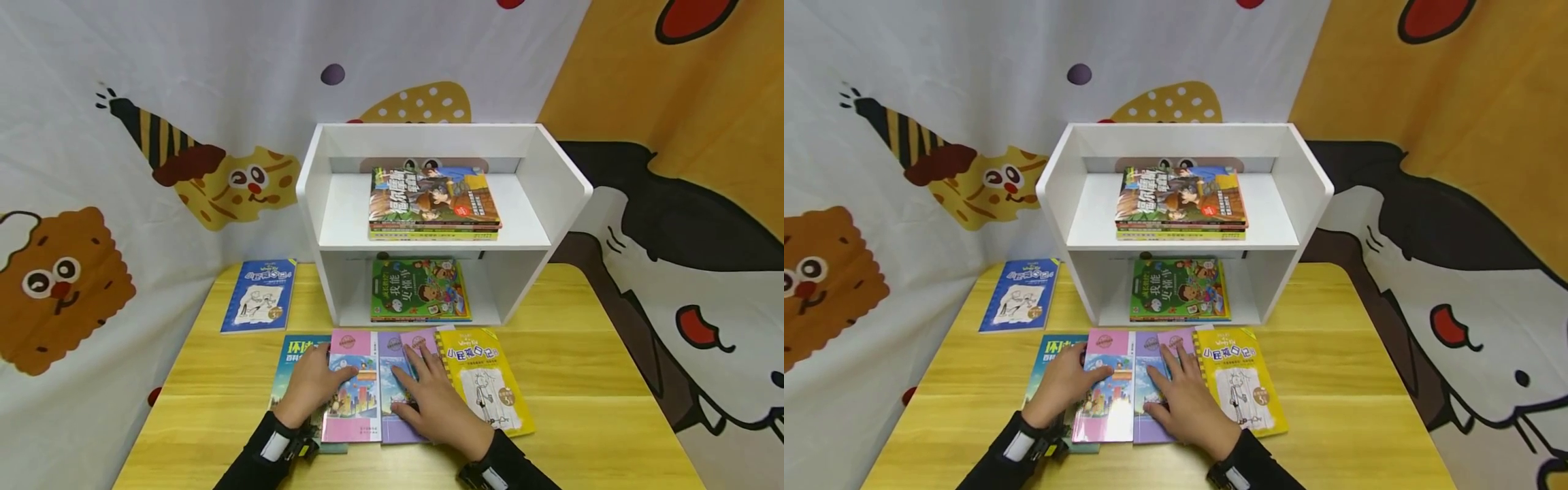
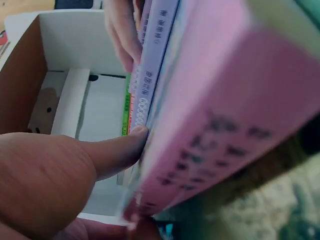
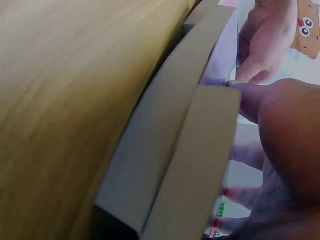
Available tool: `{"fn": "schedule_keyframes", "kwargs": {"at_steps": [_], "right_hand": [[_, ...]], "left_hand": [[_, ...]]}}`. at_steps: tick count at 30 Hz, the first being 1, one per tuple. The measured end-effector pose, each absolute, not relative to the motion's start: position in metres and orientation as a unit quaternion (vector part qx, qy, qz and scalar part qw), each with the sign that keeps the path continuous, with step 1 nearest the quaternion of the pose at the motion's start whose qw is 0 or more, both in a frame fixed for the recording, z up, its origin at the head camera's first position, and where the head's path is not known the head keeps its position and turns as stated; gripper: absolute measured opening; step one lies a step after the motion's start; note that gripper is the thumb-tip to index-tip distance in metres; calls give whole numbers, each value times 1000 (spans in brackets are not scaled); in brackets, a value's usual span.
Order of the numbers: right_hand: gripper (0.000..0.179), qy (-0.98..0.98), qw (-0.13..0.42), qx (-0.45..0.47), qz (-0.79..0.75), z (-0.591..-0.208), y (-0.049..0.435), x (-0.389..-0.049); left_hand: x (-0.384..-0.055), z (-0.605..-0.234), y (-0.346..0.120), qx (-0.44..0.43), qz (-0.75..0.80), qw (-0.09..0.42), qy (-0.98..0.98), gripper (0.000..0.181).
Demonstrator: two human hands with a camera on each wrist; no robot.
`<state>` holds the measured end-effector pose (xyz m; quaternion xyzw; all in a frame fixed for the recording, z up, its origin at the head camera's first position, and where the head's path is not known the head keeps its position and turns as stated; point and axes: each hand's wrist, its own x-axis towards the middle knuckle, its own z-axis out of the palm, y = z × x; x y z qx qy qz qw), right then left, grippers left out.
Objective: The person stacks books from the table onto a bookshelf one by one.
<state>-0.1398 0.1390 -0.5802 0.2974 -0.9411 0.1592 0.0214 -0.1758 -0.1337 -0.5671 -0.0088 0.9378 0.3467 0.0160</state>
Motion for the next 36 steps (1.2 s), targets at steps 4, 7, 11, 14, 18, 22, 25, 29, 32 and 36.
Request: {"fn": "schedule_keyframes", "kwargs": {"at_steps": [4, 7, 11, 14, 18, 22, 25, 29, 32, 36], "right_hand": [[63, -941, 19, 291, 173, -580, 139, -139], [61, -939, 20, 289, 186, -578, 138, -140], [58, -937, 9, 284, 202, -574, 137, -141], [56, -935, -1, 278, 219, -571, 138, -141], [55, -931, -8, 267, 248, -566, 140, -141], [55, -919, 6, 255, 301, -557, 139, -141], [49, -887, -24, 254, 385, -548, 134, -139], [41, -806, -119, 213, 540, -537, 131, -137], [39, -745, -141, 154, 634, -531, 132, -136], [39, -719, -94, 109, 680, -523, 139, -138]], "left_hand": [[-176, -562, -133, -4, 396, 46, 917, 57], [-172, -554, -129, 5, 436, 63, 898, 53], [-165, -539, -127, 20, 472, 60, 880, 50], [-161, -526, -130, 20, 475, 51, 878, 47], [-156, -507, -135, 15, 489, 38, 872, 46], [-152, -493, -134, 23, 534, 27, 845, 46], [-150, -488, -129, 34, 591, 30, 805, 46], [-150, -487, -118, 51, 652, 29, 756, 46], [-151, -490, -109, 65, 666, 29, 743, 48], [-151, -492, -101, 81, 659, 33, 747, 51]]}}
